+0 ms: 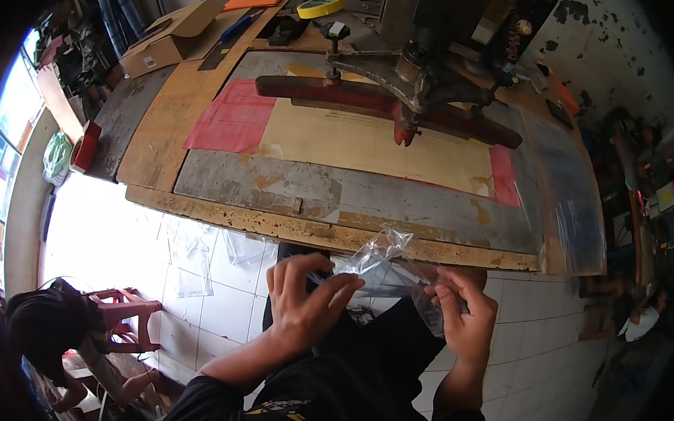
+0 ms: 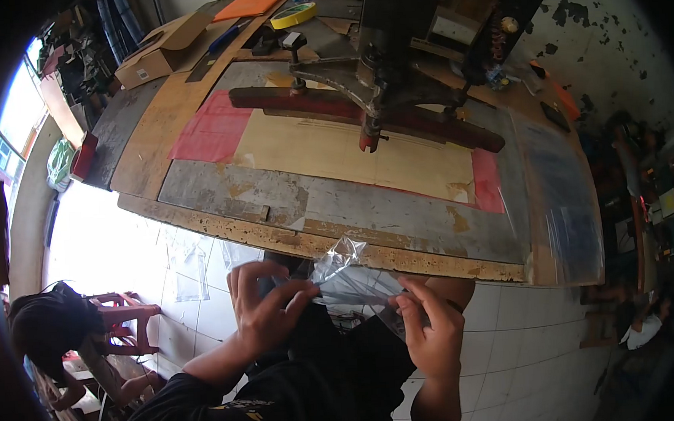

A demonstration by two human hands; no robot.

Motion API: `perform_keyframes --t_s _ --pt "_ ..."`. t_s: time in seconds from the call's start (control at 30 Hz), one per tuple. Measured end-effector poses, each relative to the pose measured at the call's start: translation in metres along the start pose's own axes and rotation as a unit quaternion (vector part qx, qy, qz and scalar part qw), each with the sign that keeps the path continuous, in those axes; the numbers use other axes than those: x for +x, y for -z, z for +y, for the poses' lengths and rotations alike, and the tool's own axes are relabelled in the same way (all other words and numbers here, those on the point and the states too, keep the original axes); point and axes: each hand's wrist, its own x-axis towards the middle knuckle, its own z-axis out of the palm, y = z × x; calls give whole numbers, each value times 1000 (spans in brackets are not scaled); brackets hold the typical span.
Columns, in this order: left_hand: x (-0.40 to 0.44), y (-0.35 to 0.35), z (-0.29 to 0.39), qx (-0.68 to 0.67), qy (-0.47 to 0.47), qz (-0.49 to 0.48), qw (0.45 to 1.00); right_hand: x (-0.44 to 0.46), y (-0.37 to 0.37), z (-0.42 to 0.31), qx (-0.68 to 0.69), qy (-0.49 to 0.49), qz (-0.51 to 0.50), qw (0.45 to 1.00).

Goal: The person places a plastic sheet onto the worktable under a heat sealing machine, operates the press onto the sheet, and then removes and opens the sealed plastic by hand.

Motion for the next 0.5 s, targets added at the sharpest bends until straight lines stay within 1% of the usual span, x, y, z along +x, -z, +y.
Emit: perform_keyframes --t_s 0.03,0.07,0.1,0.13,0.17,0.2,0.23,0.27,0.3,0.33,0.37,0.4,0.43,0.5 --pt "-10 -1 -2 -49 -13 -26 998 -1 -2 1 0 0 -1 1000" --pt "-18 0 -1 -97 -27 -52 994 -3 -4 4 -17 20 21 999" --pt "-22 0 2 -97 -26 -53 994 -5 -6 6 -34 39 43 998" --pt "-26 1 7 -200 31 -98 974 -6 -7 6 -34 38 42 998" --pt "-28 4 12 -300 87 -140 939 -7 -7 5 -35 51 59 996" --pt "-29 17 14 -368 193 -250 875 -8 -7 4 -37 65 76 994" --pt "-29 19 11 -368 193 -251 874 -9 -6 3 -37 64 77 994" --pt "-27 20 8 -527 263 -284 756 -11 -4 1 -41 74 88 993" --pt "-24 20 6 -662 322 -305 604 -13 -3 1 -45 85 98 991" --pt "-20 4 0 -765 272 -345 470 -14 -1 2 -44 85 98 991" --pt "-25 0 -4 -814 323 -343 339 -15 2 5 -24 127 77 989" --pt "-32 -10 -8 -857 294 -319 278 -14 3 6 -3 169 55 984" --pt "-37 -19 -9 -894 262 -291 216 -13 2 5 -1 172 52 984" --pt "-40 -23 -8 -896 273 -270 223 -13 0 1 36 156 36 986"
